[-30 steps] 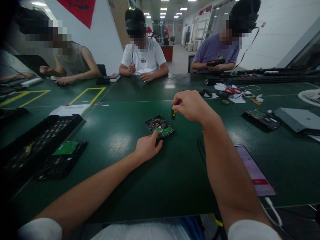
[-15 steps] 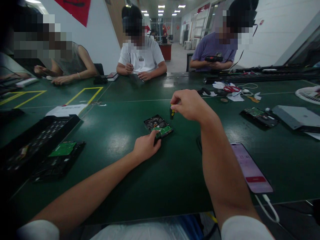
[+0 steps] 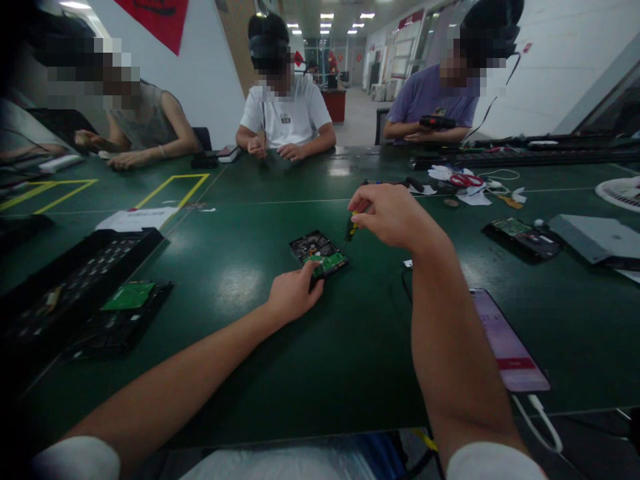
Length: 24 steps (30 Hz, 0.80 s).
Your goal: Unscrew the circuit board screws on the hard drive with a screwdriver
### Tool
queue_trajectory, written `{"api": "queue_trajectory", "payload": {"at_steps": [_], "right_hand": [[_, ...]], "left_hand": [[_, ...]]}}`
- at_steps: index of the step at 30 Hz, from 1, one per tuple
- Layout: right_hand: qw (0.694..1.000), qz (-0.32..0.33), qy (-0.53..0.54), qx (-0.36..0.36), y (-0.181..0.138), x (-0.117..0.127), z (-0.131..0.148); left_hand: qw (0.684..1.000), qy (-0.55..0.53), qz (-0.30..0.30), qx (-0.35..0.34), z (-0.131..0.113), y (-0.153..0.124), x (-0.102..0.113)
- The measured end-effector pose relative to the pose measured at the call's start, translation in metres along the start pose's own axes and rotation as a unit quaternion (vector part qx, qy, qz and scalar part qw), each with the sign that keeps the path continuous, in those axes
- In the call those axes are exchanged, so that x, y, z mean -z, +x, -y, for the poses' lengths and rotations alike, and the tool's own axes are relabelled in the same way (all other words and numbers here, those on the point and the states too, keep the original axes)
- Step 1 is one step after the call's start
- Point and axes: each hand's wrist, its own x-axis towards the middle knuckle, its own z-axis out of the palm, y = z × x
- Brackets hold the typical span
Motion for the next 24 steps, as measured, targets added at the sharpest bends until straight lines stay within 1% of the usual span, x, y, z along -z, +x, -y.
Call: {"api": "queue_trajectory", "payload": {"at_steps": [3, 6, 11, 15, 18, 24], "right_hand": [[1.0, 0.002, -0.002, 0.0, 0.003, -0.002, 0.003], [1.0, -0.001, -0.01, 0.002, 0.003, -0.005, 0.002], [0.999, -0.029, -0.028, -0.003, -0.001, -0.008, -0.006], [0.999, -0.043, -0.012, 0.001, 0.0, -0.014, -0.007], [0.999, -0.04, -0.003, 0.002, 0.001, -0.016, -0.006], [0.999, -0.04, -0.025, -0.012, 0.006, -0.017, -0.002]], "left_hand": [[1.0, -0.001, -0.008, -0.006, 0.0, 0.0, 0.0], [1.0, 0.002, -0.002, -0.002, 0.0, 0.0, 0.0], [1.0, 0.004, 0.005, 0.003, -0.002, 0.0, 0.002], [1.0, 0.005, 0.0, -0.003, -0.001, 0.0, 0.002], [1.0, 0.006, -0.007, -0.004, 0.0, -0.001, 0.001], [1.0, 0.01, -0.008, -0.003, 0.0, 0.0, -0.002]]}}
